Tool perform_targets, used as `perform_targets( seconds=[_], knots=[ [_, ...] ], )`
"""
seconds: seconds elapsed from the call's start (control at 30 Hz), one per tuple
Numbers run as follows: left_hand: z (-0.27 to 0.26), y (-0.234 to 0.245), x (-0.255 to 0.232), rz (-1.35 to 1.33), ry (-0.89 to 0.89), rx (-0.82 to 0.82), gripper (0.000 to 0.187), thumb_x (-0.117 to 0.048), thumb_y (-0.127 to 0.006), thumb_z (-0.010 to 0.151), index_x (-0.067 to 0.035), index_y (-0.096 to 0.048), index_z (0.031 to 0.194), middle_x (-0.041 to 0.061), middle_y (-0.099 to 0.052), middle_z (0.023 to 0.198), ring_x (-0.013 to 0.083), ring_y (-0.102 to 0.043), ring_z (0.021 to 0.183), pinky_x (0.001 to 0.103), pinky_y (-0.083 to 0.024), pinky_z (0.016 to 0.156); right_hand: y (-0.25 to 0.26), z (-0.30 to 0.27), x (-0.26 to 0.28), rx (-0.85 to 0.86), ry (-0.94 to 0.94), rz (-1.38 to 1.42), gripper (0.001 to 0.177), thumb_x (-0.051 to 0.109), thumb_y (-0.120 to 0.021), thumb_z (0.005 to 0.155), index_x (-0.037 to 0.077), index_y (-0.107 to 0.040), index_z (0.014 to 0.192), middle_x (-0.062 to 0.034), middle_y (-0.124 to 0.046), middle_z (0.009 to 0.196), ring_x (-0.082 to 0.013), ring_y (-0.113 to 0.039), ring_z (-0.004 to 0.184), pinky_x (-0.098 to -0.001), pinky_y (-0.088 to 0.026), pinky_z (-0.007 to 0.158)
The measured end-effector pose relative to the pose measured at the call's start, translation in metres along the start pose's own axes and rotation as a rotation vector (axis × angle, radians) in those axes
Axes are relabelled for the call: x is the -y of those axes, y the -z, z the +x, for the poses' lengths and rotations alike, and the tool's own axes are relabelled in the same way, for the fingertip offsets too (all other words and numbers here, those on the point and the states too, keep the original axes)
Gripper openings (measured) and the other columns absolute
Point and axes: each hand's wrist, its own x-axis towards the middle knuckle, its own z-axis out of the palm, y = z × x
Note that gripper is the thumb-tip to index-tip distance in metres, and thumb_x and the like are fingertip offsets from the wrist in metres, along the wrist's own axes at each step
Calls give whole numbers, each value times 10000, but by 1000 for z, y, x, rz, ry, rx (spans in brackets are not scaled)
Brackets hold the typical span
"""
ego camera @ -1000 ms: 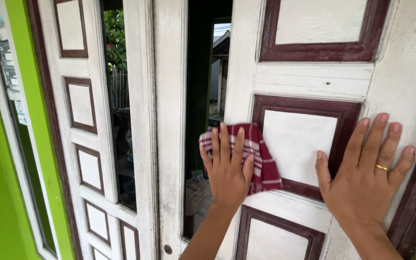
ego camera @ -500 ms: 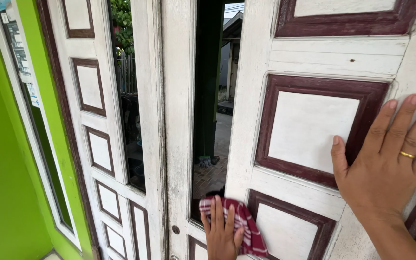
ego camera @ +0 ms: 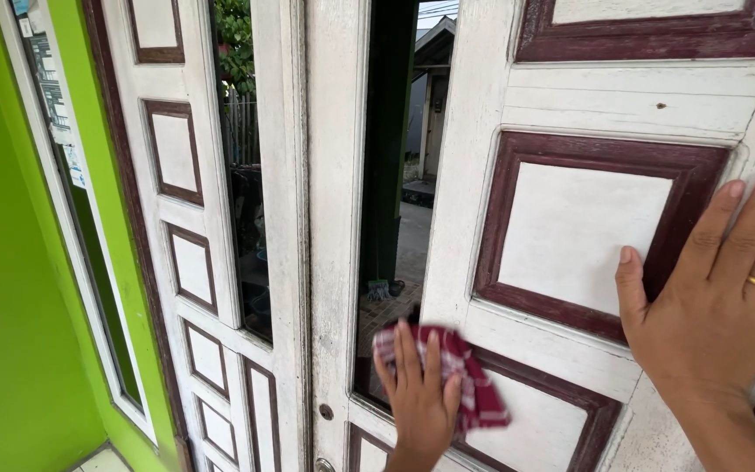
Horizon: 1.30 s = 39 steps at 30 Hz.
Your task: Wiping a white wooden door with a red checkered cloth.
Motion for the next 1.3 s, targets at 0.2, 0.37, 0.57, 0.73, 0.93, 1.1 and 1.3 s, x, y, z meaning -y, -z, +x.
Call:
perform_targets(
  seconds=[0.2, 0.37, 0.57, 0.73, 0.93, 1.1, 1.3],
  knots=[
    [127, 30, -27, -121, -19, -87, 585, -417, -268, 1094, -143, -365, 1602, 232, -214, 1695, 354, -209, 1591, 654, -14, 1256, -2, -3, -1, 24, -20, 13, 825, 420, -379, 1086, -157, -137, 1622, -410, -100, 1649, -557, -94, 1540, -717, -139, 1196],
    [111, 23, -16, -137, -17, -71, 583, -433, -226, 1108, -163, -339, 1613, 215, -221, 1703, 349, -208, 1599, 647, -22, 1265, -3, -2, -2, 30, -19, -2, 826, 423, -378, 1085, -158, -139, 1620, -409, -101, 1648, -553, -94, 1537, -722, -139, 1190],
    [0, -5, 23, -101, -68, -25, 591, -423, -178, 1087, -189, -261, 1623, 213, -216, 1696, 351, -207, 1588, 666, -30, 1256, -1, -1, 1, 7, -7, -16, 813, 408, -383, 1083, -164, -155, 1614, -411, -116, 1642, -548, -111, 1536, -725, -158, 1164],
    [-82, -42, 57, -40, -147, -5, 599, -464, -202, 1091, -182, -260, 1617, 241, -240, 1665, 384, -232, 1560, 669, -41, 1236, -6, -4, -2, -17, 4, -42, 820, 406, -390, 1088, -169, -169, 1629, -407, -128, 1657, -550, -128, 1546, -707, -168, 1190],
    [-98, -59, 63, -17, -145, -46, 604, -487, -243, 1073, -194, -306, 1597, 256, -337, 1609, 388, -321, 1521, 680, -38, 1215, 1, 0, 6, -41, -10, 60, 808, 412, -382, 1101, -185, -186, 1610, -426, -136, 1640, -576, -112, 1528, -722, -137, 1185],
    [-20, -19, 25, -59, -68, -71, 592, -470, -269, 1090, -155, -344, 1586, 261, -318, 1625, 381, -286, 1541, 679, -4, 1214, 3, 2, 6, -52, -25, 108, 803, 435, -374, 1107, -188, -226, 1592, -438, -166, 1632, -576, -105, 1511, -748, -88, 1161],
    [127, 19, -14, -75, -42, -48, 572, -380, -267, 1073, -173, -359, 1597, 170, -265, 1686, 313, -188, 1571, 666, 47, 1202, 1, 3, 6, -100, -50, 247, 843, 485, -345, 1085, -192, -240, 1576, -444, -178, 1630, -574, -94, 1510, -772, -30, 1160]
  ],
)
